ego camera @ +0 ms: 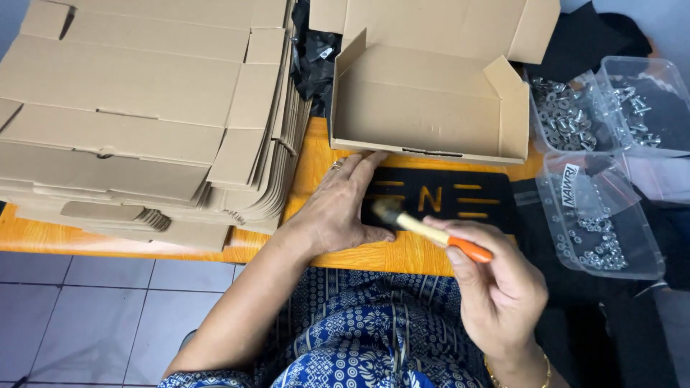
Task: The person cleans a black plate with a brush, folds a cardboard box from a flat sheet, and places the plate inside the box.
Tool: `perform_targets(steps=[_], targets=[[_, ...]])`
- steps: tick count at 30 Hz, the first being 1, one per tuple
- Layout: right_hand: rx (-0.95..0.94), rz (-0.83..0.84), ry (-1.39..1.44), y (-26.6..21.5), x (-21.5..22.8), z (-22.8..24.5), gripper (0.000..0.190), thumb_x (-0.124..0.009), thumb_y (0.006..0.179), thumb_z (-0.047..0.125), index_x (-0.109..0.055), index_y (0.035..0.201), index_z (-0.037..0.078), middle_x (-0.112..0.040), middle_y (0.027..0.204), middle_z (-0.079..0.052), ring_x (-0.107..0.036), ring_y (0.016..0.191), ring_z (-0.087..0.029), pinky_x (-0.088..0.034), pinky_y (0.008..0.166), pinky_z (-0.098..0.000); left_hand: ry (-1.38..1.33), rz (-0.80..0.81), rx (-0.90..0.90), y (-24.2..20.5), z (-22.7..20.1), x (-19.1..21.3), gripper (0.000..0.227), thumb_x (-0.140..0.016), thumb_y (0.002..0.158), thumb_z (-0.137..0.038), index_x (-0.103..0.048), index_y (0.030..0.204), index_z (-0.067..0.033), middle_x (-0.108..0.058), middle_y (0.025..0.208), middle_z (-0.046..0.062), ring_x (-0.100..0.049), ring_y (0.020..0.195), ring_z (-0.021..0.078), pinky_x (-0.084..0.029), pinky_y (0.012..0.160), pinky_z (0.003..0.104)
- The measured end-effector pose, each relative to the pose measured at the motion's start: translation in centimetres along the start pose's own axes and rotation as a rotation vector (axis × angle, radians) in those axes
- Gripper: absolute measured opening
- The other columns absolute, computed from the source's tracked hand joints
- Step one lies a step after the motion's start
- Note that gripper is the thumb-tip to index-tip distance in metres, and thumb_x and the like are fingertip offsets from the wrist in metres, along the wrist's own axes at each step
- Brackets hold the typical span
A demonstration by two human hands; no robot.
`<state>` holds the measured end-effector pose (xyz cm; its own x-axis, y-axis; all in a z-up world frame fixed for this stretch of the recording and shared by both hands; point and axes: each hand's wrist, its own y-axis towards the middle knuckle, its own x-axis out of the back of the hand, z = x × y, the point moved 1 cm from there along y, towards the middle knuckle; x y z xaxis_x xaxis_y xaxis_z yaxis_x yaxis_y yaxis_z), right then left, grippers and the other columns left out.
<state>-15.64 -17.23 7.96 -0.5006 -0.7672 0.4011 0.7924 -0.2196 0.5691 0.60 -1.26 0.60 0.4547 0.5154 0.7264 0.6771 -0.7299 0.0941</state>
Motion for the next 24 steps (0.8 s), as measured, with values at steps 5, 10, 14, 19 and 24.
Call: perform_targets(steps=[5,10,14,19,24], targets=[[0.034,-0.121,0.088,1.4,1.1,-1.0,0.021,-0.05,0.106,0.0,-0.058,0.112,-0.018,-0.068,0.109,-0.03,-0.076,0.101,-0.042,-0.064,0.096,-0.0423,-0.011,0.002,-0.001,-0.1,0.4,-0.1,0.127,-0.099,0.064,-0.044,-0.023,0.159,-0.0079,-0.032,0.16,0.027,-0.027,0.151,0.042,-0.023,0.121,0.05],[0.278,-0.122,-0.491,0.8,1.6,-4.4,0.013,-0.066,0.107,-0.005,-0.069,0.118,-0.013,-0.072,0.112,-0.024,-0.069,0.096,-0.035,-0.055,0.087,-0.0419,0.017,0.03,0.031,0.0,0.0,0.1,0.121,-0.098,0.066,-0.045,-0.029,0.157,-0.005,-0.033,0.157,0.025,-0.028,0.148,0.0445,-0.025,0.121,0.05],[0.188,0.079,-0.093,0.7,-0.8,-0.1,0.017,-0.058,0.101,0.005,-0.066,0.112,-0.005,-0.073,0.114,-0.02,-0.075,0.107,-0.03,-0.059,0.1,-0.0367,0.014,0.005,0.017,0.1,0.2,-0.4,0.123,-0.098,0.065,-0.046,-0.028,0.158,-0.0061,-0.033,0.159,0.027,-0.028,0.149,0.0447,-0.024,0.121,0.049],[0.239,-0.064,-0.233,2.4,0.7,-0.4,0.015,-0.059,0.104,-0.001,-0.068,0.11,-0.012,-0.074,0.108,-0.022,-0.073,0.098,-0.03,-0.057,0.091,-0.0363,-0.017,-0.014,-0.001,-0.2,0.7,-0.3,0.12,-0.097,0.066,-0.045,-0.028,0.157,-0.0057,-0.031,0.16,0.028,-0.026,0.151,0.0425,-0.024,0.121,0.047],[0.282,-0.063,-0.321,1.9,-0.5,-2.0,0.014,-0.063,0.104,-0.003,-0.068,0.114,-0.011,-0.072,0.111,-0.024,-0.072,0.098,-0.033,-0.058,0.09,-0.0393,0.004,0.013,0.023,-0.1,0.2,-0.1,0.12,-0.096,0.068,-0.046,-0.026,0.158,-0.0061,-0.031,0.16,0.026,-0.026,0.151,0.0423,-0.023,0.121,0.048]])
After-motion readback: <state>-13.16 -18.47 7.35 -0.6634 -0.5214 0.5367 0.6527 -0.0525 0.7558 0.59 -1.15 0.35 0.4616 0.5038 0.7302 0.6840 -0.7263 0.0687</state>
